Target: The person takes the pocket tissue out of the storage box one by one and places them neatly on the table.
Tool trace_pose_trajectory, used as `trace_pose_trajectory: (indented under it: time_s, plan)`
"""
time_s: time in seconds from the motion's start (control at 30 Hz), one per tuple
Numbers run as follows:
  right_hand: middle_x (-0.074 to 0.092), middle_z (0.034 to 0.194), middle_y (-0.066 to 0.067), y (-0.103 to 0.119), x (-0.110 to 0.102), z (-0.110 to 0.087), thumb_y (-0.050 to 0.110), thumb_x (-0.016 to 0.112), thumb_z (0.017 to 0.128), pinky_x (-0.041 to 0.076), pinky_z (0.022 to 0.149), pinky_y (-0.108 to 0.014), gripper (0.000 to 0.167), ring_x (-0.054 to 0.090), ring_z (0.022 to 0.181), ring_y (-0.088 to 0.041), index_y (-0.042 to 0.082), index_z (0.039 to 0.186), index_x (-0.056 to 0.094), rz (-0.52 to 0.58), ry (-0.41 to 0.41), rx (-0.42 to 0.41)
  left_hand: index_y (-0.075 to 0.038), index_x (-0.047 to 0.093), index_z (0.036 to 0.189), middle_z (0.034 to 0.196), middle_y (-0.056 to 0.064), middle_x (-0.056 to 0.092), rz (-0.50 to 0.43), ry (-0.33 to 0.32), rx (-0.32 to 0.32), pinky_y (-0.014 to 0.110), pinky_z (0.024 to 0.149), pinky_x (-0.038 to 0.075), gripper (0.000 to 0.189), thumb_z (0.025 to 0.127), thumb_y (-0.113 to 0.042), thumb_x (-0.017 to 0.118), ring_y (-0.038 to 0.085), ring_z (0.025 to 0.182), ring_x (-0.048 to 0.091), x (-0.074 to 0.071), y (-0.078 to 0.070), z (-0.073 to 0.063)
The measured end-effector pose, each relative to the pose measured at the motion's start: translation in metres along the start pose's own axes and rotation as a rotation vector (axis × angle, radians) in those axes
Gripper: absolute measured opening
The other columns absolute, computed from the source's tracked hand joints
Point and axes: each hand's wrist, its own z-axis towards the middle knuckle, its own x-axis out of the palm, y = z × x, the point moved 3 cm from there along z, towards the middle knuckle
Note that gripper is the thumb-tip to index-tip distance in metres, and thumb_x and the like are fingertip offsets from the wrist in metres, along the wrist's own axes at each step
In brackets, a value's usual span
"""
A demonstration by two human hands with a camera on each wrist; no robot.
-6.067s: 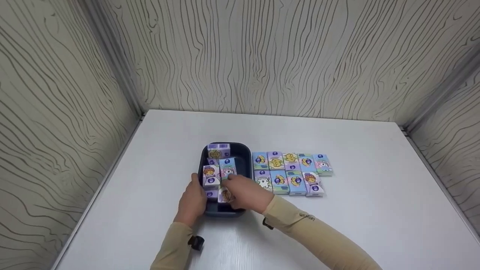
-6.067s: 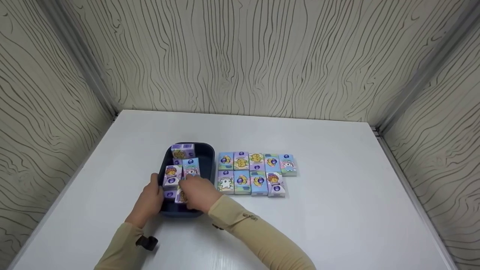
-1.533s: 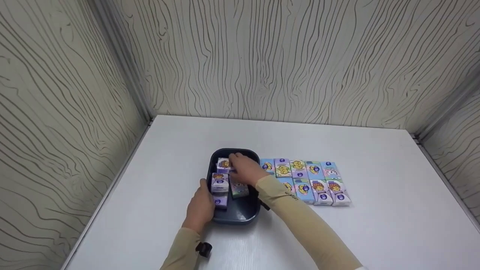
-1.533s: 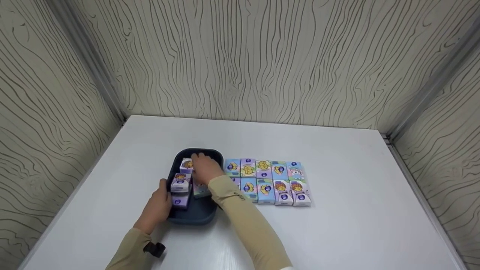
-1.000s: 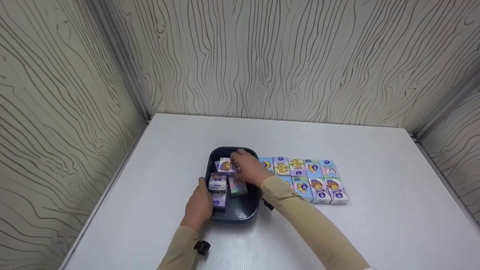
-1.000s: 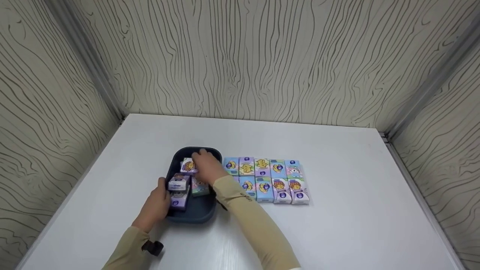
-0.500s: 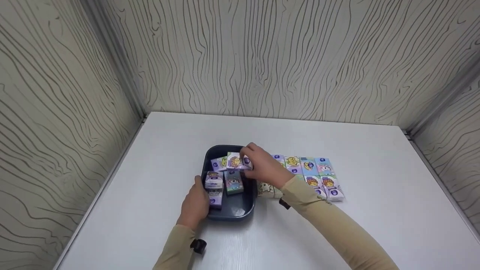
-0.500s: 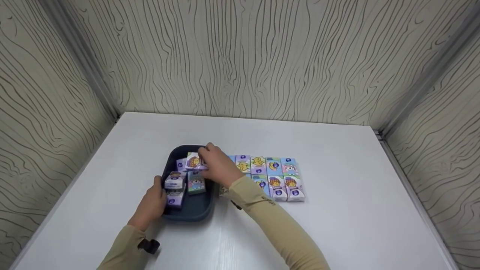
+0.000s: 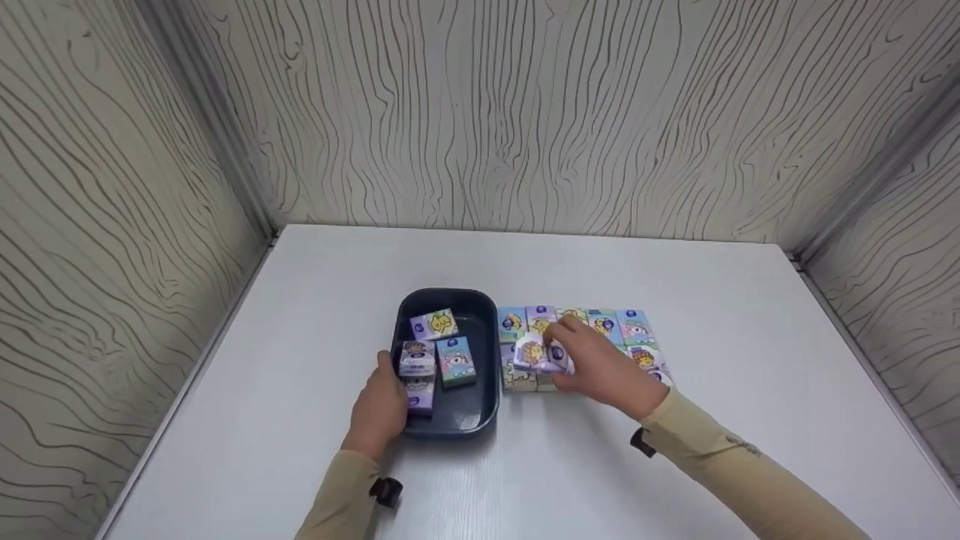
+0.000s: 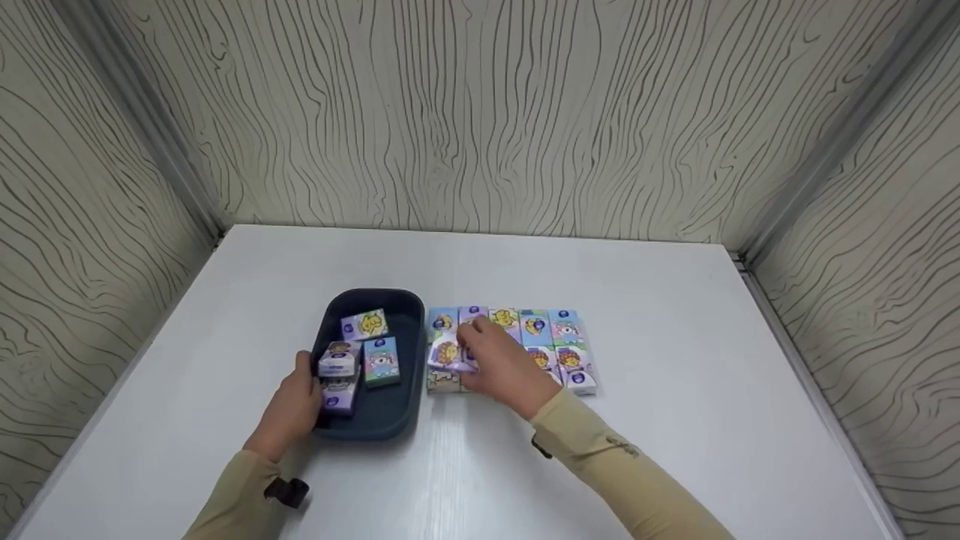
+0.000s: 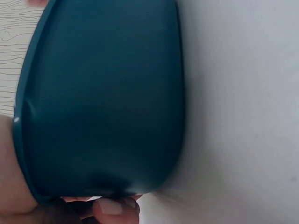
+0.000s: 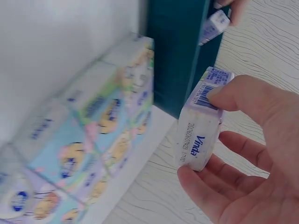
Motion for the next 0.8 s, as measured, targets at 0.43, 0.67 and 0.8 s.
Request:
trace_pose_trajectory:
  time_s: [0.43, 0.67, 0.8]
  plan:
    - [0.05, 0.104, 0.008, -0.028, 0.049, -0.063, 0.023, 0.079, 0.077, 0.051, 0.082, -0.033, 0.045, 0.052, 0.091, -0.009, 0.016, 0.115, 0.056, 0.057, 0.202, 0.051, 0.011, 0.019, 0.144, 0.127, 0.031, 0.051, 0.02, -0.017, 0.031, 0.052, 0.087, 0.047, 0.051, 0.1, -0.01, 0.035, 0.041, 0.11, 0.056, -0.002, 0.001, -0.003]
    - [0.045, 0.121, -0.003, -0.02, 0.061, -0.076, 0.025, 0.086, 0.069, 0.052, 0.085, -0.038, 0.066, 0.057, 0.097, -0.017, 0.012, 0.123, 0.051, 0.104, 0.259, 0.045, 0.009, 0.019, 0.145, 0.128, 0.03, 0.051, -0.002, -0.018, 0.026, 0.051, 0.09, 0.046, 0.051, 0.101, -0.012, 0.034, 0.04, 0.112, 0.055, -0.001, 0.0, -0.001]
    - [0.036, 0.14, -0.014, -0.011, 0.064, -0.076, 0.017, 0.083, 0.072, 0.051, 0.087, -0.04, 0.062, 0.06, 0.104, -0.026, 0.011, 0.125, 0.051, 0.08, 0.236, 0.035, 0.009, 0.019, 0.145, 0.127, 0.03, 0.051, -0.004, -0.011, 0.026, 0.051, 0.089, 0.046, 0.051, 0.101, -0.012, 0.034, 0.04, 0.112, 0.055, -0.001, -0.001, -0.001]
